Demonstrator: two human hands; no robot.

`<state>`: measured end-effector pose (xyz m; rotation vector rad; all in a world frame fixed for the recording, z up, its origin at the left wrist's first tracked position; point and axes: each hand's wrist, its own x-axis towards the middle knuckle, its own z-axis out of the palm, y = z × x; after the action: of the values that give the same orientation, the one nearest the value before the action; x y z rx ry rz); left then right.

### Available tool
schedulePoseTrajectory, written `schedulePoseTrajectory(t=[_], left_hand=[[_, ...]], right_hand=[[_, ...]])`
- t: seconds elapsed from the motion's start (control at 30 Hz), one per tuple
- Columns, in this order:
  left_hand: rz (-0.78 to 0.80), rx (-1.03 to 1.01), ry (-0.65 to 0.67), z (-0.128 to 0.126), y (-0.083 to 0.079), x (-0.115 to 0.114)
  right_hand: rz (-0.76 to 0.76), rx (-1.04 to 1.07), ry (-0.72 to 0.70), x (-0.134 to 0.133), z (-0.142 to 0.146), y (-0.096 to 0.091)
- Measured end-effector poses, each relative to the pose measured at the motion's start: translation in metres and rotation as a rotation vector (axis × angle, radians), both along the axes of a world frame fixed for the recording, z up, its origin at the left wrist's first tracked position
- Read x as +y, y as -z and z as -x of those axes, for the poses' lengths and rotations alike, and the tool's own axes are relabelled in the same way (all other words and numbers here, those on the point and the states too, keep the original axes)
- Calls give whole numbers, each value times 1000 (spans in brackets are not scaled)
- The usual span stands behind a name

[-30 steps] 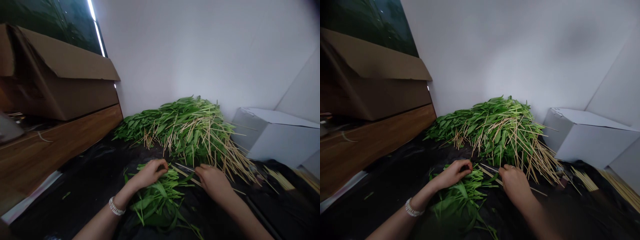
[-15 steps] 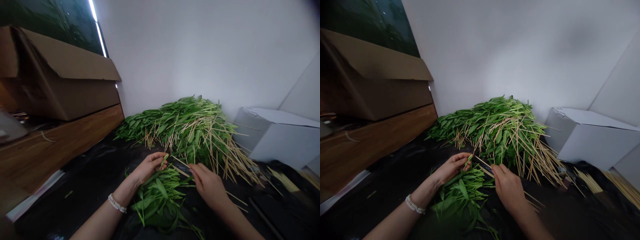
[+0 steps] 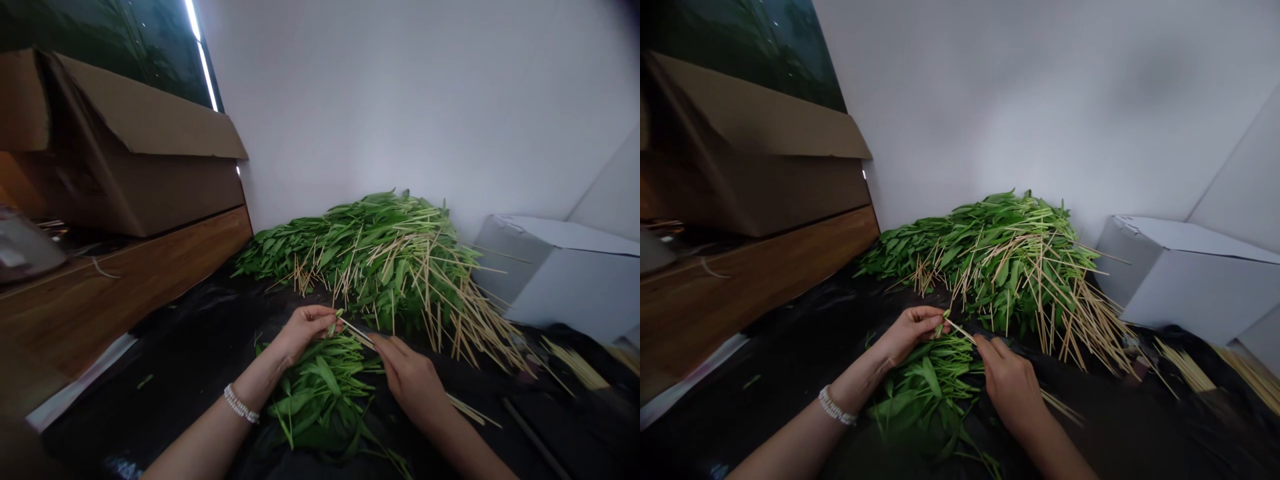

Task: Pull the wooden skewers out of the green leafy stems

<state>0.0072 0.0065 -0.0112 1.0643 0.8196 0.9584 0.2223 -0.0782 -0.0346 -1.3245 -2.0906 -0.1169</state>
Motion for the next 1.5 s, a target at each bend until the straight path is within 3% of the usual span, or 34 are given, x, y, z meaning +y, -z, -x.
schedulePoseTrajectory(t=[0.6, 0.9, 1.37, 1.5], left_hand=[[-72, 65, 3, -3, -1, -3], [-76, 71, 49, -3, 0, -3], [-170, 172, 195, -9, -4, -12], [-163, 114, 107, -3, -7, -5]], right_hand=[[43, 92, -27, 1, 4, 8], [-30, 103, -43, 3, 8, 10], [4, 126, -83, 2, 18, 7], [-87, 174, 9, 3, 10, -1]])
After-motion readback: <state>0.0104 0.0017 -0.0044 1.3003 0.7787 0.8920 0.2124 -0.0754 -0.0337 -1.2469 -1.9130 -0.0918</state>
